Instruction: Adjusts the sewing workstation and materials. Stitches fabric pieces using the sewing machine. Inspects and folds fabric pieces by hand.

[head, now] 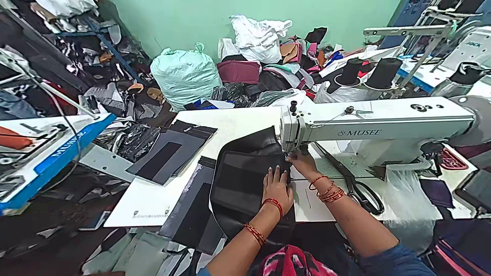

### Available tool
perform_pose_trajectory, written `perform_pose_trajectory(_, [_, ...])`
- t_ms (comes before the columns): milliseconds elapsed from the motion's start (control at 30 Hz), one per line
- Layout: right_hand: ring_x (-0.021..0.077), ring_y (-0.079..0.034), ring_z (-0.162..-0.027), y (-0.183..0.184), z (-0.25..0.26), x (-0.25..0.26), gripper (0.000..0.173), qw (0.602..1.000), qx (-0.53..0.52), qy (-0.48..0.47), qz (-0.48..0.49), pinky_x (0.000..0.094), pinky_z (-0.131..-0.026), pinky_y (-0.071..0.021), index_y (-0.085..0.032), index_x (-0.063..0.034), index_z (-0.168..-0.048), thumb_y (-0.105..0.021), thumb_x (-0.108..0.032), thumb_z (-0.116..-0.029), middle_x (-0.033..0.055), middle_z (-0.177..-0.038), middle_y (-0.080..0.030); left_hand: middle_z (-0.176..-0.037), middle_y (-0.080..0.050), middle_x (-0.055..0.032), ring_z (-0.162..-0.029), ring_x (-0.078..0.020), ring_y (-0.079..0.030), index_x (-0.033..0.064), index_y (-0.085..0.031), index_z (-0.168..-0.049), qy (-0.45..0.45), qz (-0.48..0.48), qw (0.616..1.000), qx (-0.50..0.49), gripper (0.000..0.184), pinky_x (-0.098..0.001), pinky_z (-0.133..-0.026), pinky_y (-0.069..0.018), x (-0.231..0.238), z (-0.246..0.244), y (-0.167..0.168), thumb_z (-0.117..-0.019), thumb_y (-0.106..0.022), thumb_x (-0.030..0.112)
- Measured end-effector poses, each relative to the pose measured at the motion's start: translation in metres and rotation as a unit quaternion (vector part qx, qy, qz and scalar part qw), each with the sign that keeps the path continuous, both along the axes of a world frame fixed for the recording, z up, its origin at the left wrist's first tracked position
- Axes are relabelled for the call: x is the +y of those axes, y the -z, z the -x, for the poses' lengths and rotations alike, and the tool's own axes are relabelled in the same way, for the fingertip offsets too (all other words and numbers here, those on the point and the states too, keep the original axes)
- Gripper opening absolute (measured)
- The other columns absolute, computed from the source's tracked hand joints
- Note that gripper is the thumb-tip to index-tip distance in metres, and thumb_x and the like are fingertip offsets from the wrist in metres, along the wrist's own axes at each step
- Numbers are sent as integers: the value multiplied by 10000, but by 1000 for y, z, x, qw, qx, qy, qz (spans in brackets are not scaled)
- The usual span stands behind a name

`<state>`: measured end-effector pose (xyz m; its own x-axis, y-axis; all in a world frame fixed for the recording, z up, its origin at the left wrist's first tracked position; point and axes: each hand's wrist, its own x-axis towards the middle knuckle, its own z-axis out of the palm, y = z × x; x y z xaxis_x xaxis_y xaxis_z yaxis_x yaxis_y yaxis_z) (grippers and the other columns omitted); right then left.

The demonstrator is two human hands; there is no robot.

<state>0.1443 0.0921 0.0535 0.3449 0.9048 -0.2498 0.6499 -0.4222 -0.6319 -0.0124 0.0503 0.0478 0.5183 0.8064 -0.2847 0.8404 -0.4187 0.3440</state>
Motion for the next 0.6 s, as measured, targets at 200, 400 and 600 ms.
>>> perform_pose_trajectory(200, [251, -653, -1072, 9, -13, 4, 291, 993, 110, 28, -44, 448, -983, -497, -699, 5, -1119, -749, -190, -909, 161, -1118, -701, -1716, -194, -103, -1593, -340, -111, 143, -376, -1595, 4, -1, 1000, 0, 574, -516, -1272, -110, 0, 0, 0, -1062, -432, 349])
perform_pose_trajectory(400, [315, -597, -1181, -6, -31, 12, 391, 992, 33, -113, 34, 480, -1050, -441, -600, 45, -1303, -570, -244, -1041, 242, -1266, -627, -1716, -187, -115, -1594, -348, -100, 137, -367, -1600, 8, 10, 1000, 2, 579, -517, -1277, -93, 1, 0, -1, -1067, -425, 354])
perform_pose_trajectory(600, [406, -539, -1318, -43, -57, 11, 366, 991, -96, -34, 85, 520, -1125, -378, -581, 115, -1336, -507, -124, -1069, 303, -1384, -579, -1697, -241, -141, -1588, -355, -136, 124, -425, -1570, 11, 9, 1000, -6, 510, -522, -1278, -105, 0, 0, -2, -1088, -365, 279])
